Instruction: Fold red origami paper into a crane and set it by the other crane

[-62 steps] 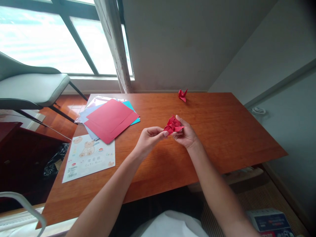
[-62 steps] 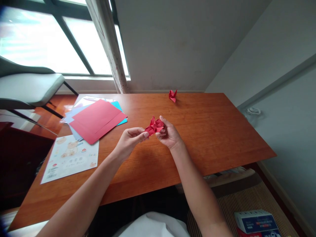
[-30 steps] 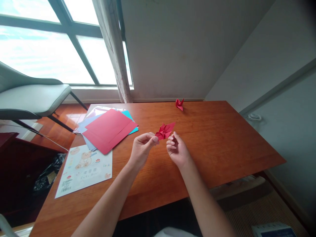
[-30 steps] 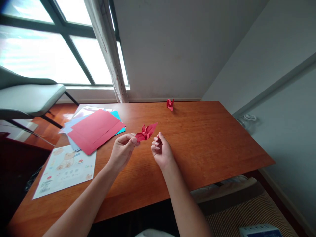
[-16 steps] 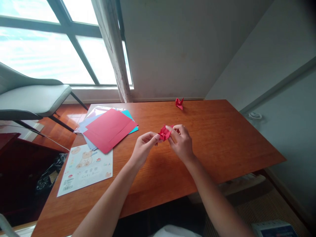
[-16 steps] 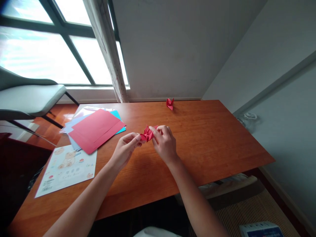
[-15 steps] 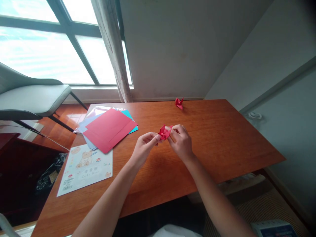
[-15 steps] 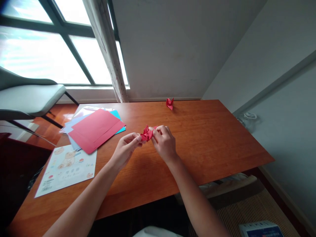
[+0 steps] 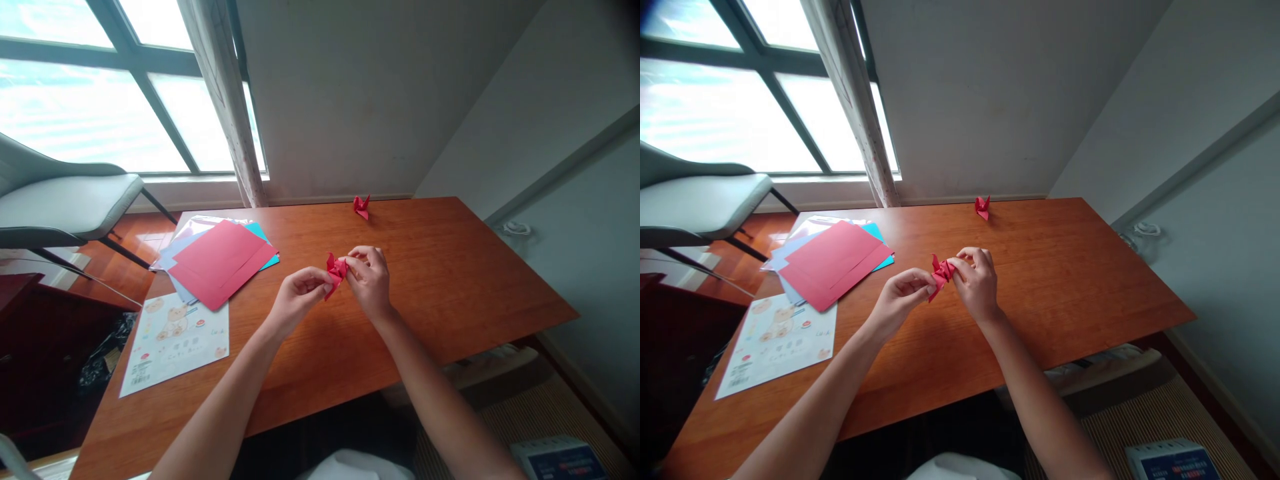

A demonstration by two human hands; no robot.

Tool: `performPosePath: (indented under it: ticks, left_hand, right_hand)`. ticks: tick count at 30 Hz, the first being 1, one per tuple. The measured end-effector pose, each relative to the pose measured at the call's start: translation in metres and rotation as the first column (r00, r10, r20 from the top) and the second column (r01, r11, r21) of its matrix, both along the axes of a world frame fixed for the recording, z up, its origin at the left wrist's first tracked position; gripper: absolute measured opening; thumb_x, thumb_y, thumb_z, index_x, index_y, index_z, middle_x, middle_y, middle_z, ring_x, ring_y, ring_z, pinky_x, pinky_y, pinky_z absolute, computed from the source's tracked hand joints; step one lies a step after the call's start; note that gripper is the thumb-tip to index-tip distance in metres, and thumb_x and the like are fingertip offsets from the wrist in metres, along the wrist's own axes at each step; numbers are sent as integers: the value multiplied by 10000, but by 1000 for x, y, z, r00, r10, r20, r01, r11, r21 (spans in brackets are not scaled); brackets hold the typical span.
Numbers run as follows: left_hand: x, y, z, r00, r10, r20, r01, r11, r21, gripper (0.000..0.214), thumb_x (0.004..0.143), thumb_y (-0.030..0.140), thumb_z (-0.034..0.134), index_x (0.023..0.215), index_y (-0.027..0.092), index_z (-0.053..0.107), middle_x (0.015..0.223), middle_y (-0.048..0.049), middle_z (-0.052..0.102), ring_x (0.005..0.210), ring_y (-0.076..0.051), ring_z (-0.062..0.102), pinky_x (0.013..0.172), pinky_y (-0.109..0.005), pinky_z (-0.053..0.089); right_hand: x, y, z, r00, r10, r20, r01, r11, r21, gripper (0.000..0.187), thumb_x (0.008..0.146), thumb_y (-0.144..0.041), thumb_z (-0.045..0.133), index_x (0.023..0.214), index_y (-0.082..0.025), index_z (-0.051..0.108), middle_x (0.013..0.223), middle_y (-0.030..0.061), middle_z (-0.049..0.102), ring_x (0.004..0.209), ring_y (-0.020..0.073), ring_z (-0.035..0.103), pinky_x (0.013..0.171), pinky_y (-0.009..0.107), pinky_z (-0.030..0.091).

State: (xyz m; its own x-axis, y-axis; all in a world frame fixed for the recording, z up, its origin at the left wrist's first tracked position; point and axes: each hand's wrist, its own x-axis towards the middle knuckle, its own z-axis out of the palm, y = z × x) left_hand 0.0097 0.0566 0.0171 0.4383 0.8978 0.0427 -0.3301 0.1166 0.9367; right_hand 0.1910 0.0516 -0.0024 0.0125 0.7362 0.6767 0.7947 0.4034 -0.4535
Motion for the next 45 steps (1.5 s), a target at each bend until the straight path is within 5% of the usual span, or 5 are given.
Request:
performPosePath:
  ticks: [6, 14, 31, 39, 45]
  left_hand:
    - [-3, 0, -4, 1000, -27, 15, 28, 997, -72, 132, 752, 242, 812, 849, 157, 787, 813, -61, 741, 773, -131, 617, 693, -217, 455]
    - [-3, 1, 0, 976, 77, 204, -12, 952, -305, 196, 719, 218, 834, 894, 146, 786, 772, -37, 715, 674, -81, 581, 630, -186, 460]
    - [-7, 5, 3, 956, 126, 265, 2, 900, -435, 225, 709, 161, 830, 919, 111, 765, 748, -39, 699, 682, -72, 611, 631, -164, 477]
    - [-6, 4, 2, 981, 89, 175, -24, 940, -341, 223, 699, 197, 847, 901, 124, 785, 789, -49, 726, 689, -77, 603, 659, -181, 475]
    - [-6, 5, 0, 988, 125, 86, -102, 967, -232, 222, 703, 249, 852, 893, 149, 793, 805, -56, 743, 696, -90, 592, 667, -200, 462]
  right_hand:
    - [-3, -2, -8, 954, 5, -299, -51, 988, -148, 85, 890, -305, 635, 953, -256, 607, 812, 11, 723, 710, 189, 698, 648, 288, 522]
    - [0, -4, -9, 958, 120, -259, -101, 991, 86, 93, 913, -192, 606, 863, -267, 582, 906, 19, 766, 805, 177, 727, 718, 292, 560]
    - [10, -3, 16, 881, 242, 405, -217, 970, -108, 292, 943, -116, 488, 1082, -239, 713, 1282, 69, 674, 1251, 281, 520, 1012, 475, 457]
    - [6, 2, 21, 932, 282, -225, -332, 915, -228, 246, 889, -158, 553, 1013, -246, 747, 1006, 59, 753, 948, 217, 647, 892, 388, 513]
    - [-15, -5, 26, 623, 72, -779, -547, 752, -368, 255, 802, -235, 618, 1005, -227, 773, 1031, 52, 764, 1022, 217, 668, 902, 348, 479]
